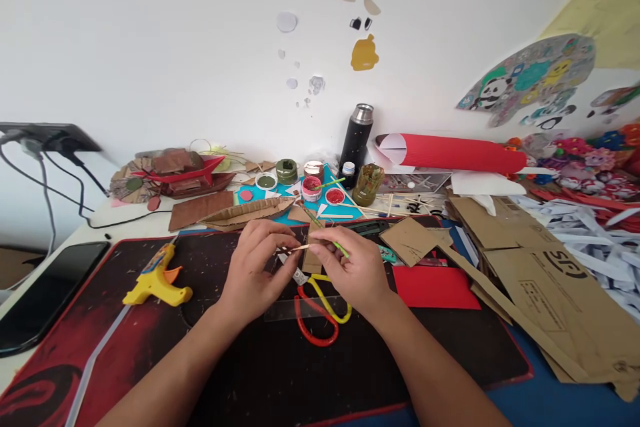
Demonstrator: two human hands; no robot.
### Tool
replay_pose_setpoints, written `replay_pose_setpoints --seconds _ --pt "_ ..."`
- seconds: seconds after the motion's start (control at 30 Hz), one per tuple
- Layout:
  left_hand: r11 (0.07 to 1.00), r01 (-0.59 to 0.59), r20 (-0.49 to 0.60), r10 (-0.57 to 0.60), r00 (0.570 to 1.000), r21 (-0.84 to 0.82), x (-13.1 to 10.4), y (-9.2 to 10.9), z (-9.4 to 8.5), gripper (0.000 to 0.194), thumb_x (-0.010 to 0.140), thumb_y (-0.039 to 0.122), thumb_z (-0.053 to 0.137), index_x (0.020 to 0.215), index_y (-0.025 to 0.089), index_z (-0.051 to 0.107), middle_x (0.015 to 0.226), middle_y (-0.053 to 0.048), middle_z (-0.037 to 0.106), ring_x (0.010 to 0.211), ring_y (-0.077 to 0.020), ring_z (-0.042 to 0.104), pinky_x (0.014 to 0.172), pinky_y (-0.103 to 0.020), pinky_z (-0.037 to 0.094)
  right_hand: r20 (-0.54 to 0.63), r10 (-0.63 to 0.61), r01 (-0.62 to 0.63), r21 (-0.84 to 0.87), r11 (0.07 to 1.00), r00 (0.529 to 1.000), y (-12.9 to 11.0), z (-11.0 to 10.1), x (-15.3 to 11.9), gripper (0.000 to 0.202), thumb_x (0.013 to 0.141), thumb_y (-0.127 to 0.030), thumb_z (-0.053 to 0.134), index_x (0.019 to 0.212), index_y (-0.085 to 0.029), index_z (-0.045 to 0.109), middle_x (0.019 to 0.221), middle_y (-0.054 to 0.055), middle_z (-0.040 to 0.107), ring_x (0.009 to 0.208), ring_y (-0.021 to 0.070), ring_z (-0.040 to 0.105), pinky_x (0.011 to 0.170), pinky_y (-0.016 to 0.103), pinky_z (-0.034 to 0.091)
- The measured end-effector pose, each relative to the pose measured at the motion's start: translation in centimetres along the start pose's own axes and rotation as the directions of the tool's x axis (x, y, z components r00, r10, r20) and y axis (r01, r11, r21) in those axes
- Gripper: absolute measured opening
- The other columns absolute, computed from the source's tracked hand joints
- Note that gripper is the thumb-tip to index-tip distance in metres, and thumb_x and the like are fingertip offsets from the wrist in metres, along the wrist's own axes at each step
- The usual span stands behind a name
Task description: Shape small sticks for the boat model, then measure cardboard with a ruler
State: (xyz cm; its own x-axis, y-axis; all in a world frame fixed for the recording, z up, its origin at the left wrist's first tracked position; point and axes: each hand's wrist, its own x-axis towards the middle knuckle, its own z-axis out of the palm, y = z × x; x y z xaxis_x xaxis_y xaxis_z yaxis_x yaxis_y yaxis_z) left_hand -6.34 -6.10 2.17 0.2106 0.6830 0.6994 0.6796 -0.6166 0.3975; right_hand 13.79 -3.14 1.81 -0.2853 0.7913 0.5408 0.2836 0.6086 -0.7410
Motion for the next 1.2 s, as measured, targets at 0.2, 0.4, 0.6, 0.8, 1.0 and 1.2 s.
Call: replay_pose_setpoints --seconds 0.2,0.4,0.6,0.8,1.0,1.2 --pt "1.0 0.007 -0.007 -0.007 1.0 -0.005 -0.1 -0.1 -0.1 0.013 0.099 0.014 0.069 0.103 0.024 0.064 0.101 -0.004 0.072 0.098 -0.0214 0.064 0.088 -0.039 0.049 0.032 -0.023 0.024 -0.024 0.999 0.999 -0.1 0.0 0.1 0.01 0.104 -0.026 0.068 0.107 -0.023 0.078 0.099 0.005 0.083 0.083 0.0182 0.077 0.074 0.028 0.057" --pt "1.0 0.012 -0.004 -0.012 1.0 -0.005 -0.1 -0.1 0.0 0.012 0.1 0.014 0.068 0.103 0.024 0.064 0.101 -0.004 0.072 0.098 -0.0214 0.065 0.089 -0.039 0.05 0.066 -0.022 0.024 -0.037 0.999 0.998 -0.2 -0.1 0.3 0.013 0.106 -0.025 0.065 0.101 -0.024 0.077 0.094 0.003 0.082 0.084 0.0184 0.076 0.077 0.028 0.056" --pt "0.998 0.05 0.006 -0.05 0.999 -0.031 -0.3 -0.3 -0.4 0.026 0.1 0.026 0.07 0.125 0.025 0.061 0.115 -0.007 0.072 0.109 -0.0251 0.065 0.095 -0.042 0.052 0.044 0.029 -0.028 -0.022 0.999 0.999 0.0 -0.2 0.1 0.015 0.106 -0.027 0.064 0.1 -0.024 0.078 0.093 0.003 0.082 0.082 0.0179 0.076 0.076 0.027 0.057" --pt "0.992 0.119 -0.01 -0.12 0.993 -0.038 0.1 -1.1 -1.5 0.013 0.099 0.024 0.066 0.111 0.026 0.063 0.11 -0.006 0.07 0.107 -0.0254 0.066 0.095 -0.042 0.053 -0.013 0.225 -0.216 0.24 0.946 0.974 0.3 -0.6 0.4 0.019 0.104 -0.038 0.066 0.098 -0.023 0.076 0.084 0.003 0.078 0.066 0.0162 0.073 0.062 0.026 0.06" --pt "0.993 0.112 0.027 -0.111 0.993 -0.038 0.3 -1.2 -1.6 0.012 0.096 0.023 0.067 0.107 0.026 0.063 0.107 -0.005 0.071 0.104 -0.0249 0.067 0.094 -0.042 0.053 -0.016 0.267 -0.248 0.32 0.914 0.964 0.1 -0.9 0.9 0.028 0.102 -0.049 0.068 0.093 -0.023 0.074 0.083 0.003 0.077 0.063 0.0158 0.073 0.059 0.027 0.062" --pt "0.995 0.09 0.027 -0.089 0.996 -0.045 0.4 -1.1 -1.6 0.013 0.097 0.019 0.066 0.106 0.026 0.061 0.106 -0.004 0.07 0.104 -0.0237 0.066 0.092 -0.04 0.053 -0.003 0.268 -0.252 0.328 0.911 0.963 0.1 -0.9 0.8 0.024 0.101 -0.046 0.069 0.093 -0.023 0.074 0.083 0.003 0.077 0.062 0.0153 0.073 0.06 0.026 0.062"
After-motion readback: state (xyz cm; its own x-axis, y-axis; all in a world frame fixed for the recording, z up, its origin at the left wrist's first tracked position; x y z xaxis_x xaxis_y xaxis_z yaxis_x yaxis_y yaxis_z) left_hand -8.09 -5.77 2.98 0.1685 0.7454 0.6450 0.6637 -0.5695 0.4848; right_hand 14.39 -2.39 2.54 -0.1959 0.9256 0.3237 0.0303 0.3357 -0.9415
